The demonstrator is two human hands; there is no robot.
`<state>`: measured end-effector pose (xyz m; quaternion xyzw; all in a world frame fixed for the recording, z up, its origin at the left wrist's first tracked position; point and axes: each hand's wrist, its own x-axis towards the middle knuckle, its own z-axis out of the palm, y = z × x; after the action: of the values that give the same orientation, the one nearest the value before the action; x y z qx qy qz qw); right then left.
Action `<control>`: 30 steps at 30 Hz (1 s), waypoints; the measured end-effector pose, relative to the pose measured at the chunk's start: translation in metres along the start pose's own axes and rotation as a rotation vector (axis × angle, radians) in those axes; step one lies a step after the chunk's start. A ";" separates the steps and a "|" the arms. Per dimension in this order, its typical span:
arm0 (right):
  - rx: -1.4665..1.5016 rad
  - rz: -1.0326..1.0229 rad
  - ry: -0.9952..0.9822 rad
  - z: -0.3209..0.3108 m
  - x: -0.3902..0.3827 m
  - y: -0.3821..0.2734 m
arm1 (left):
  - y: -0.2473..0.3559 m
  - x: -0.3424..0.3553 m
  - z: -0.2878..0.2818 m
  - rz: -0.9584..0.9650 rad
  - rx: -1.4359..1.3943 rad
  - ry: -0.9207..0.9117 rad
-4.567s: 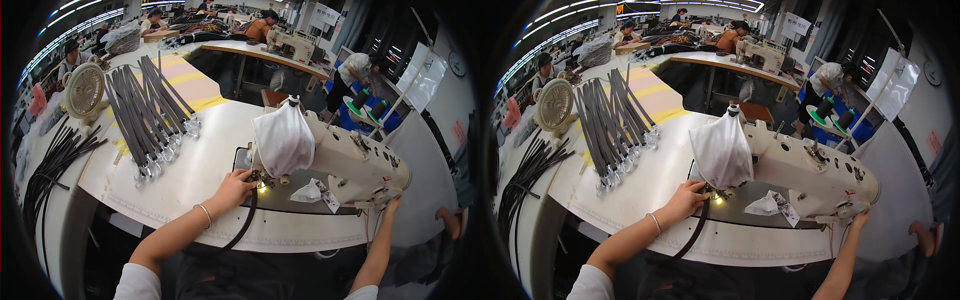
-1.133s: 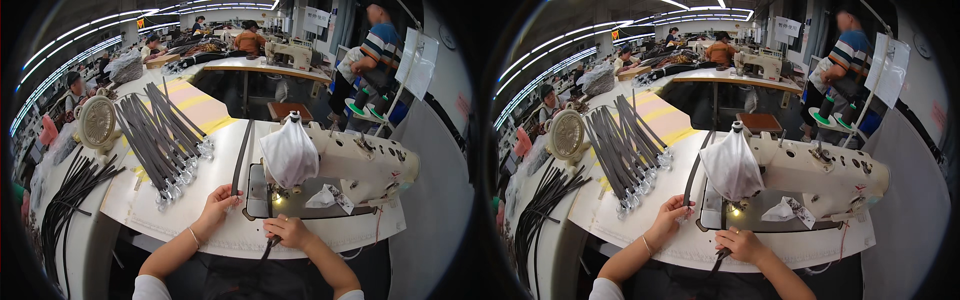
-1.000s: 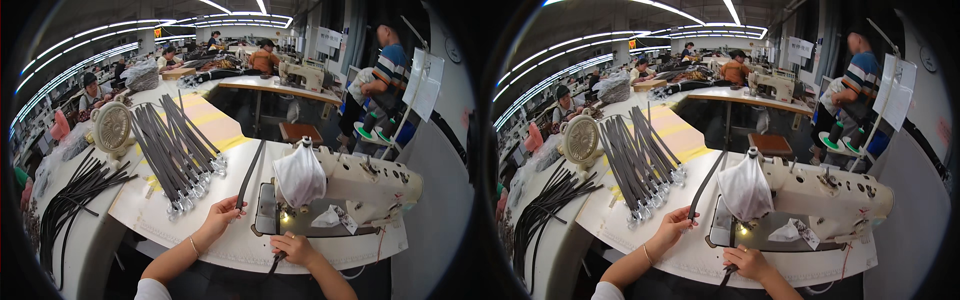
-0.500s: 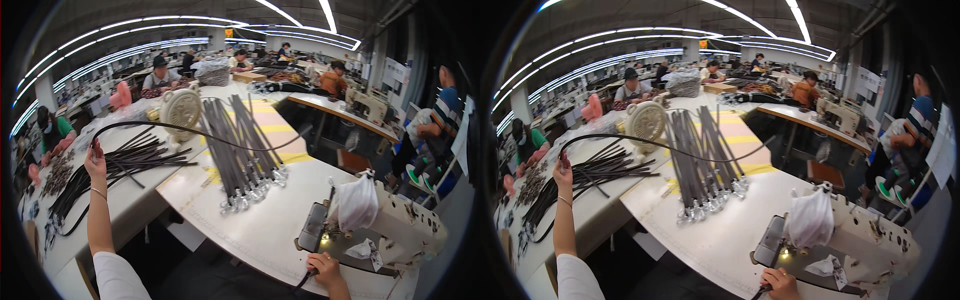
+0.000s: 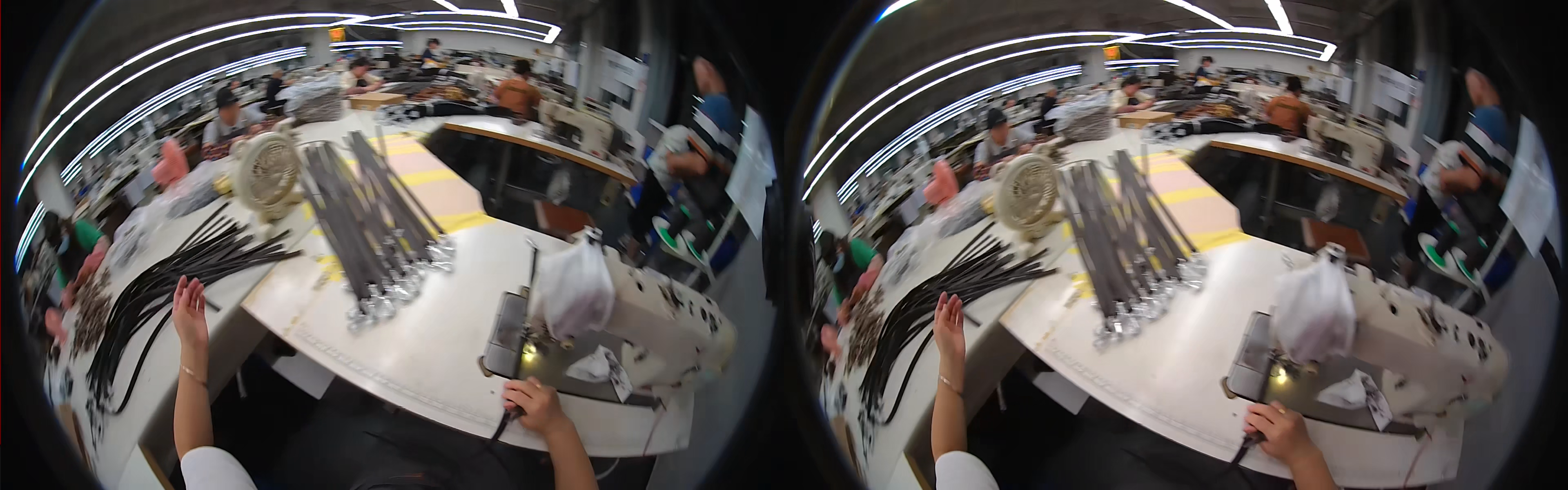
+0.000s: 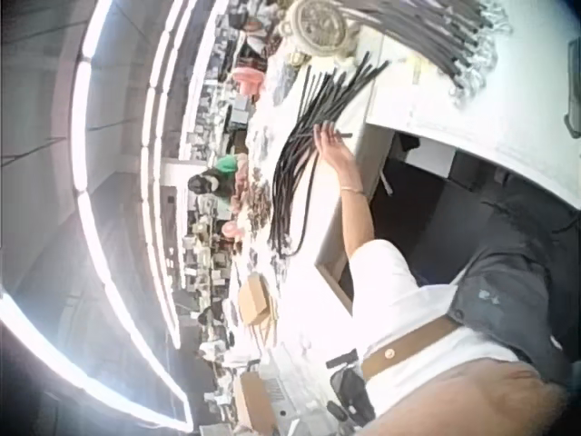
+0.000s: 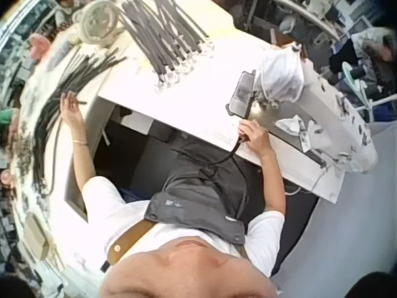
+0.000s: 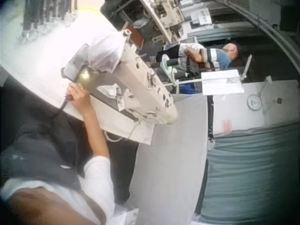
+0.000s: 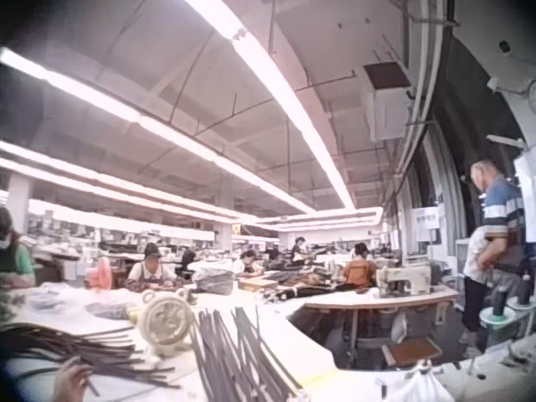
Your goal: The person sews black leather straps using an industrial sewing machine.
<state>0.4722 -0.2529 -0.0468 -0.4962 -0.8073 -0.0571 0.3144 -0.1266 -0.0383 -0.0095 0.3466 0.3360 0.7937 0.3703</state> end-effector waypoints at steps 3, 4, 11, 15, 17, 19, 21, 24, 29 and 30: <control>0.028 -0.062 -0.008 0.006 0.007 0.000 | -0.033 -0.084 0.116 0.047 0.510 -0.789; 0.049 -0.096 0.018 0.004 0.007 0.000 | -0.040 -0.118 0.156 0.154 0.691 -1.071; 0.085 -0.092 0.057 -0.003 -0.005 0.005 | -0.127 -0.270 0.308 0.903 0.604 -1.823; 0.097 -0.104 0.054 0.000 -0.004 0.004 | -0.147 -0.281 0.343 0.829 0.581 -1.799; 0.083 -0.097 0.053 -0.002 -0.005 0.005 | -0.152 -0.281 0.350 0.832 0.551 -1.828; 0.079 -0.099 0.037 0.001 -0.007 0.004 | -0.158 -0.279 0.350 0.816 0.497 -1.818; 0.079 -0.091 0.027 0.003 -0.007 0.002 | -0.162 -0.277 0.343 0.780 0.492 -1.809; 0.111 -0.084 0.015 0.005 -0.007 -0.002 | -0.158 -0.276 0.336 0.799 0.497 -1.736; 0.076 -0.066 -0.020 -0.003 -0.004 -0.003 | -0.161 -0.279 0.337 0.801 0.510 -1.699; 0.065 -0.062 -0.019 -0.003 -0.004 -0.002 | -0.162 -0.279 0.338 0.800 0.505 -1.709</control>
<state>0.4728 -0.2582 -0.0458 -0.4611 -0.8266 -0.0358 0.3207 0.3365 -0.0927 -0.0413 0.9627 -0.0277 0.2467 0.1073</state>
